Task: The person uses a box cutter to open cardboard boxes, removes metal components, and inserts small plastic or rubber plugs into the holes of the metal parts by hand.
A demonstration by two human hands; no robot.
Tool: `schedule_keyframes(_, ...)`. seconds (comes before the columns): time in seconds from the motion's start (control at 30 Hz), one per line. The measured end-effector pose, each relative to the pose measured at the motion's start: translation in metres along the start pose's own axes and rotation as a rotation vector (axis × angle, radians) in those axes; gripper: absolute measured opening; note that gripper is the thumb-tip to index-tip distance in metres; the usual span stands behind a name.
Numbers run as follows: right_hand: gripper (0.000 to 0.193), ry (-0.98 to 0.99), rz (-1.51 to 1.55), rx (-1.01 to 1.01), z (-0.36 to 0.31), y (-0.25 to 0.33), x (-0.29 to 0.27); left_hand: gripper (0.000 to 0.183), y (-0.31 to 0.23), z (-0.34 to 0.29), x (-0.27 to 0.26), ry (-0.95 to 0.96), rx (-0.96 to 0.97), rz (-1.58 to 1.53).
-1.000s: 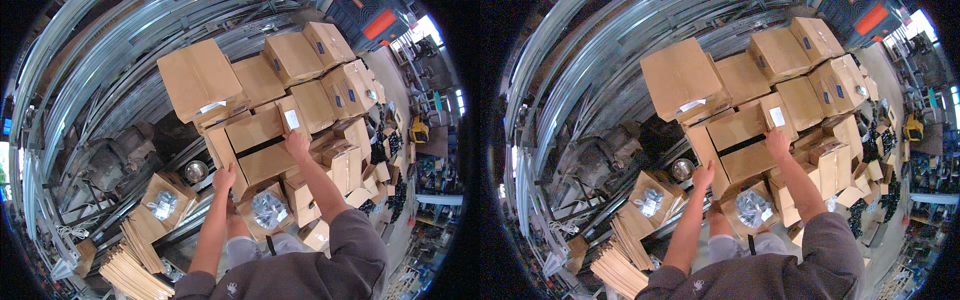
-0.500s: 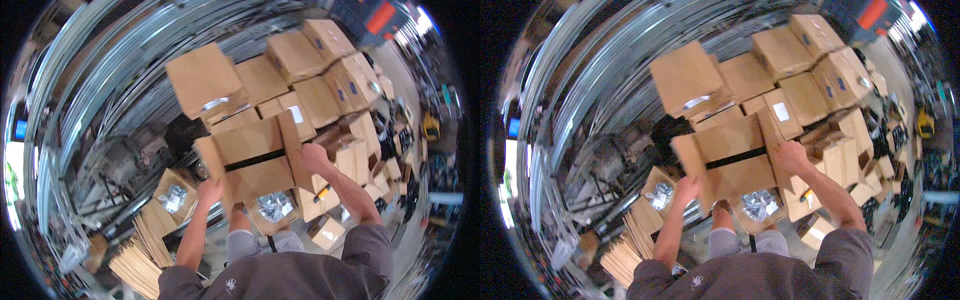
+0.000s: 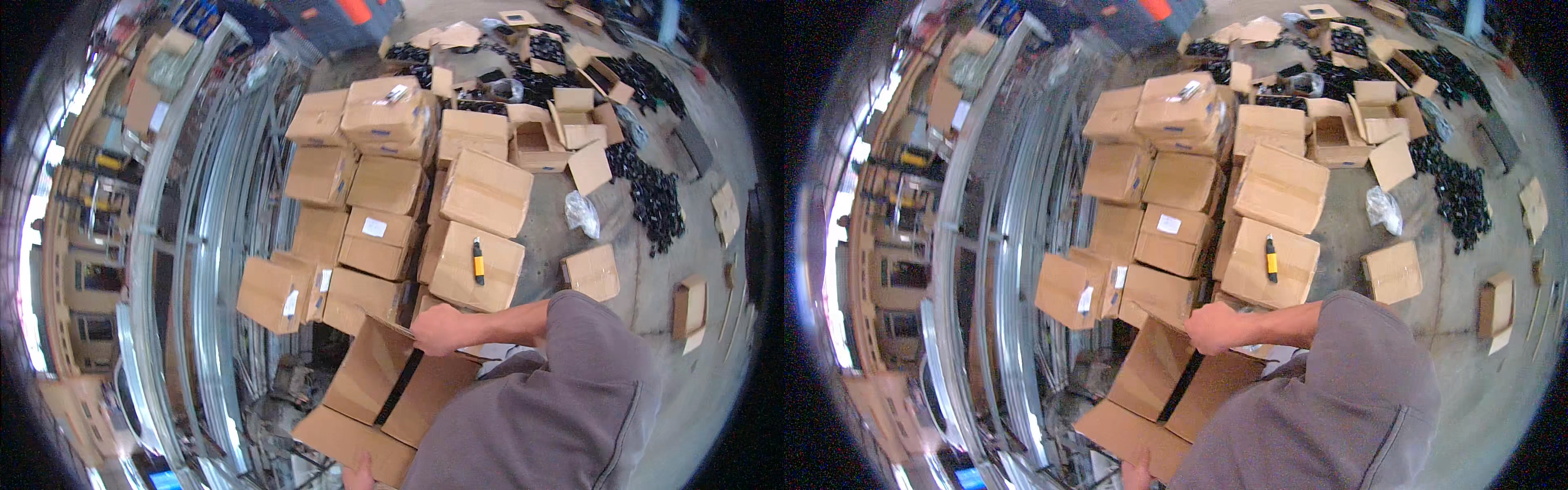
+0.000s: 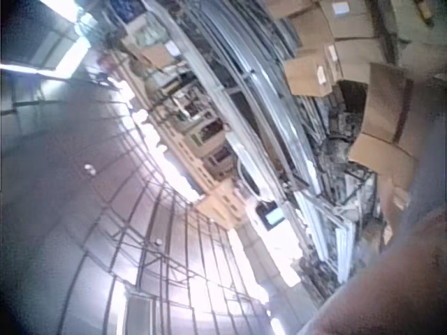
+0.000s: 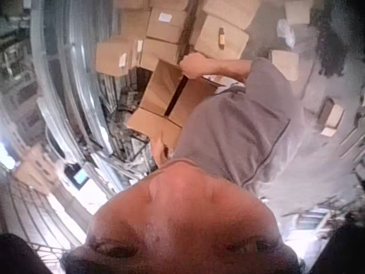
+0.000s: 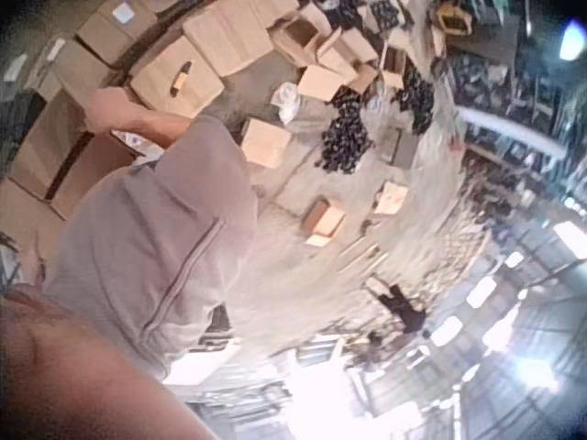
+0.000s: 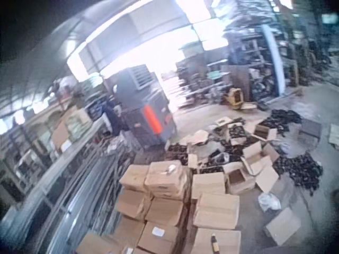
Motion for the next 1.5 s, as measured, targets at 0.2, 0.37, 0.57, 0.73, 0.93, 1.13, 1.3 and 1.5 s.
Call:
schedule_keyframes(0.2, 0.016, -0.076, -0.03, 0.096, -0.147, -0.012, 0.01, 0.06, -0.064, -0.079, 0.046, 0.42, -0.333, 0.172)
schedule_keyframes(0.37, 0.017, -0.299, -0.015, 0.197, -0.261, -0.017, 0.054, 0.05, -0.072, -0.121, 0.076, -0.051, 0.323, 0.165)
schedule_keyframes(0.57, 0.025, -0.583, 0.012, 0.448, -0.414, 0.015, 0.154, 0.046, -0.035, -0.182, 0.117, 0.117, 0.368, 0.076)
schedule_keyframes(0.73, 0.03, -0.66, -0.01, 0.632, -0.52, 0.034, 0.242, 0.046, -0.017, -0.234, 0.151, 0.207, 0.577, 0.18)
schedule_keyframes(0.93, 0.041, -0.832, -0.007, 0.756, -0.638, 0.053, 0.31, 0.048, -0.031, -0.309, 0.184, 0.169, 0.724, 0.318)
schedule_keyframes(1.13, 0.046, -0.947, 0.141, 0.934, -0.763, 0.034, 0.347, 0.045, -0.099, -0.393, 0.237, 0.278, 0.856, 0.475)
schedule_keyframes(1.3, 0.046, -1.012, 0.175, 1.042, -0.884, -0.014, 0.358, 0.044, -0.164, -0.474, 0.322, 0.404, 1.082, 0.317)
schedule_keyframes(1.5, 0.048, -1.061, 0.201, 1.187, -1.049, -0.072, 0.35, 0.052, -0.261, -0.596, 0.434, 0.321, 1.004, 0.622)
Point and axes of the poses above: each hand's wrist, its own z-axis towards the middle knuckle, its own x-axis out of the palm, y = z × x, the point moved 8 cm from there along z, towards the middle knuckle, and after that the axes turned 11 degrees about z, right-handed, at the moved point
